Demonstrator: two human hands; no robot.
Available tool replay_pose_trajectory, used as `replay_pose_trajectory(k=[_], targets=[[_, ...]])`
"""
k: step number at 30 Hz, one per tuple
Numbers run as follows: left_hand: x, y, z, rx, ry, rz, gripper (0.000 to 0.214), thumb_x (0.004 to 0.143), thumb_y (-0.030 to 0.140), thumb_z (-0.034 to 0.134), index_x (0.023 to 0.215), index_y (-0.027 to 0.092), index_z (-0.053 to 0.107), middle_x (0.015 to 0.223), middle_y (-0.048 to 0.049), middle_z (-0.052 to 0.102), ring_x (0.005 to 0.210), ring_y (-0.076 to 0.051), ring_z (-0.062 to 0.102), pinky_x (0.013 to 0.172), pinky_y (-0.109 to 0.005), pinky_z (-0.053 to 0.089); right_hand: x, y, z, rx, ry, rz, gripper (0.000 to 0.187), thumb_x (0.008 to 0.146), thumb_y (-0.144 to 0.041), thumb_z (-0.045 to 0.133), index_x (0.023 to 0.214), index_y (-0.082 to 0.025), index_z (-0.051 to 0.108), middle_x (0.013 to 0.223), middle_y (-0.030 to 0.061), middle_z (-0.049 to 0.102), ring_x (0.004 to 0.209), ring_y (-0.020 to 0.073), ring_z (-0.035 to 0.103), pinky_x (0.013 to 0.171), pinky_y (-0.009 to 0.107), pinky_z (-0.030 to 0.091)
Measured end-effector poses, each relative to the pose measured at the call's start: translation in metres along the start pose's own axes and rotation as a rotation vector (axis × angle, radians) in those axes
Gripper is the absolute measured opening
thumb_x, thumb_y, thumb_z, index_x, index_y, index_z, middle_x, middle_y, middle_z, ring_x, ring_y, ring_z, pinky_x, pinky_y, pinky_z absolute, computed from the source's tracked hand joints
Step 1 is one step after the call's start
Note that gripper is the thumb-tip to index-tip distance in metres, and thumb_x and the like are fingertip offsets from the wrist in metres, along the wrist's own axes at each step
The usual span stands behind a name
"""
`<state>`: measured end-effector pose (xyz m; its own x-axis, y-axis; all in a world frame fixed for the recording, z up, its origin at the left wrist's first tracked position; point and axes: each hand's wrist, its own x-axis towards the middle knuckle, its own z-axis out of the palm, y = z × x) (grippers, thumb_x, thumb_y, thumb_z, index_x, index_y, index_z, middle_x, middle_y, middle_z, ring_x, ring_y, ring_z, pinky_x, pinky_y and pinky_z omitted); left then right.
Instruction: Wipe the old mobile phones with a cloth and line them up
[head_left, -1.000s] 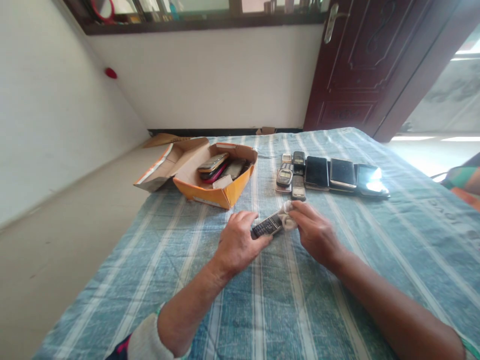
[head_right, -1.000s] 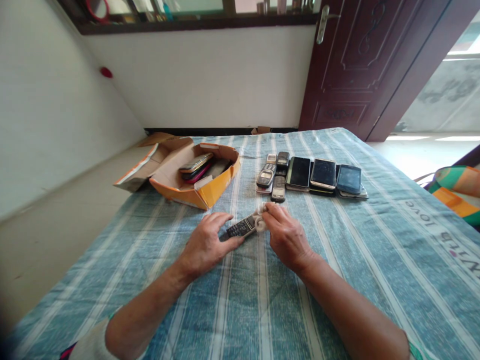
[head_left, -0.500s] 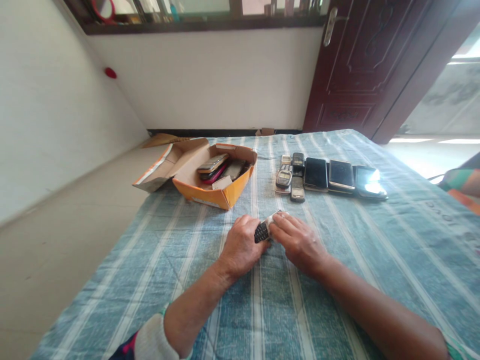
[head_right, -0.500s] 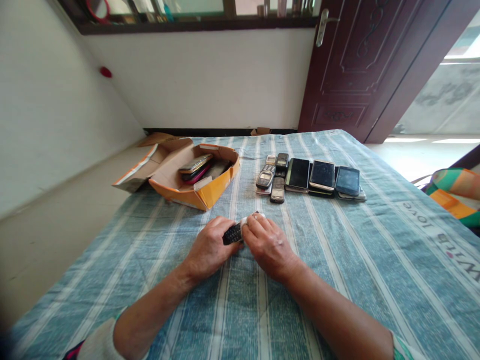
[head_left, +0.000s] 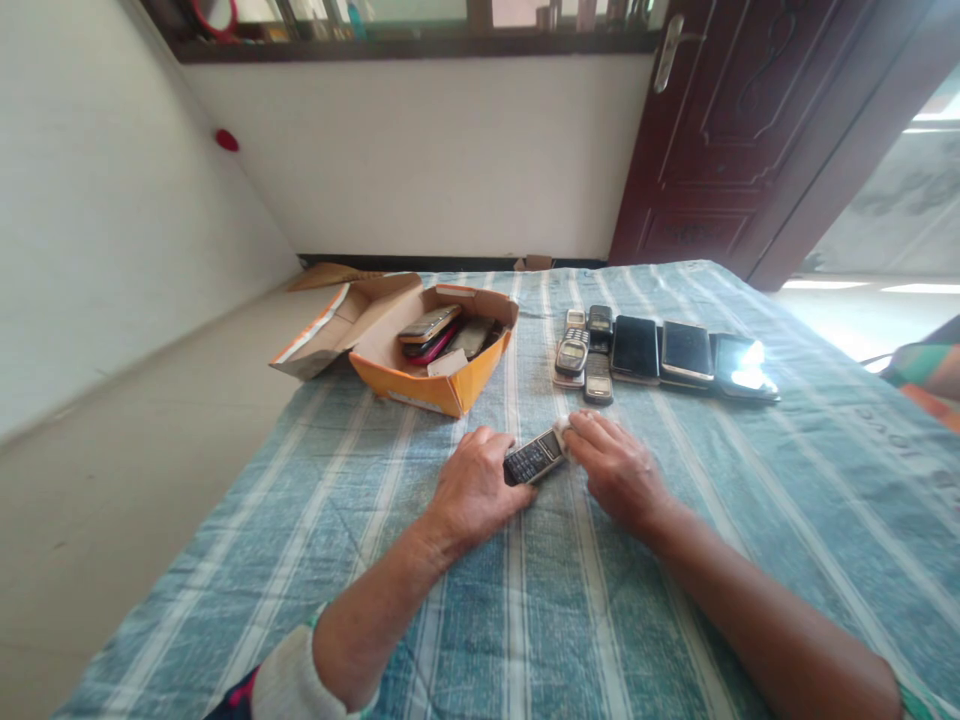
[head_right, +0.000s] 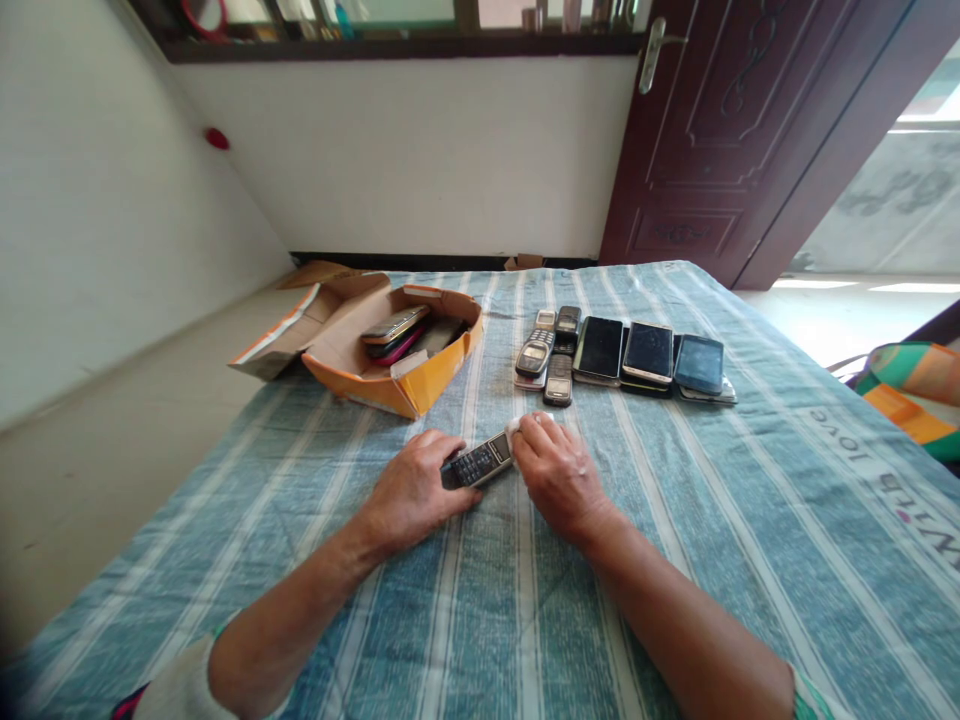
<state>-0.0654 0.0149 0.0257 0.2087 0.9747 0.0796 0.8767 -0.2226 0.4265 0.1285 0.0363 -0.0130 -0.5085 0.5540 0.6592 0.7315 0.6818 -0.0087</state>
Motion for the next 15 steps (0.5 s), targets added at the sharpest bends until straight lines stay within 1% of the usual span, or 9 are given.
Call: replay_pose_trajectory(k=[3,6,9,11,13,15], targets=[[0.0,-0.002,0.0,-0.006,-0.01,-0.021,0.02,0.064,0.024,0.071,0.08,0.017,0.062,0.081,-0.004,0.058,0.079,-0.021,0.056,0.071,-0.033,0.044,0.002,-0.014,-0.001,0.017,0.015,-0.054,0.029,0.094,-0.007,0.037,0.102,-0.01,0.066,0.105,0.014,0.065,0.107,0.026,0.056,0.086,0.038,0.051],[0.001,-0.003,0.004,-0.029,0.02,-0.014,0.014,0.066,0.022,0.068,0.075,0.017,0.059,0.077,-0.0024,0.056,0.074,-0.019,0.055,0.067,-0.03,0.043,0.004,-0.03,-0.001,0.049,0.017,-0.143,0.025,0.094,-0.01,0.042,0.098,-0.008,0.067,0.102,0.0141,0.066,0.106,0.0274,0.056,0.086,0.038,0.05],[0.001,-0.003,0.006,-0.037,0.036,-0.001,0.01,0.067,0.018,0.066,0.072,0.017,0.057,0.075,-0.0019,0.055,0.073,-0.018,0.055,0.067,-0.029,0.042,0.006,-0.035,-0.001,0.062,0.007,-0.196,0.024,0.094,-0.011,0.043,0.095,-0.008,0.067,0.101,0.0144,0.066,0.104,0.028,0.056,0.084,0.038,0.051],[0.001,-0.002,0.006,-0.037,0.027,0.0,0.012,0.067,0.019,0.067,0.073,0.017,0.058,0.076,-0.0023,0.055,0.075,-0.019,0.055,0.068,-0.03,0.042,0.006,-0.03,-0.001,0.065,-0.029,-0.167,0.025,0.094,-0.011,0.042,0.094,-0.009,0.067,0.099,0.0145,0.065,0.103,0.0271,0.055,0.084,0.039,0.051],[0.001,0.0,0.005,-0.03,0.015,-0.003,0.015,0.066,0.022,0.07,0.075,0.017,0.059,0.077,-0.0026,0.056,0.077,-0.02,0.056,0.069,-0.03,0.043,0.007,-0.022,0.0,0.064,-0.065,-0.102,0.026,0.094,-0.011,0.04,0.094,-0.012,0.066,0.097,0.0146,0.065,0.102,0.0264,0.056,0.083,0.04,0.051],[0.0,0.002,0.005,-0.017,0.013,-0.006,0.017,0.065,0.023,0.071,0.076,0.017,0.06,0.078,-0.0028,0.056,0.078,-0.02,0.056,0.069,-0.031,0.043,0.007,-0.016,0.0,0.056,-0.068,-0.041,0.027,0.095,-0.011,0.038,0.096,-0.012,0.066,0.097,0.0151,0.064,0.101,0.0263,0.056,0.083,0.041,0.051]])
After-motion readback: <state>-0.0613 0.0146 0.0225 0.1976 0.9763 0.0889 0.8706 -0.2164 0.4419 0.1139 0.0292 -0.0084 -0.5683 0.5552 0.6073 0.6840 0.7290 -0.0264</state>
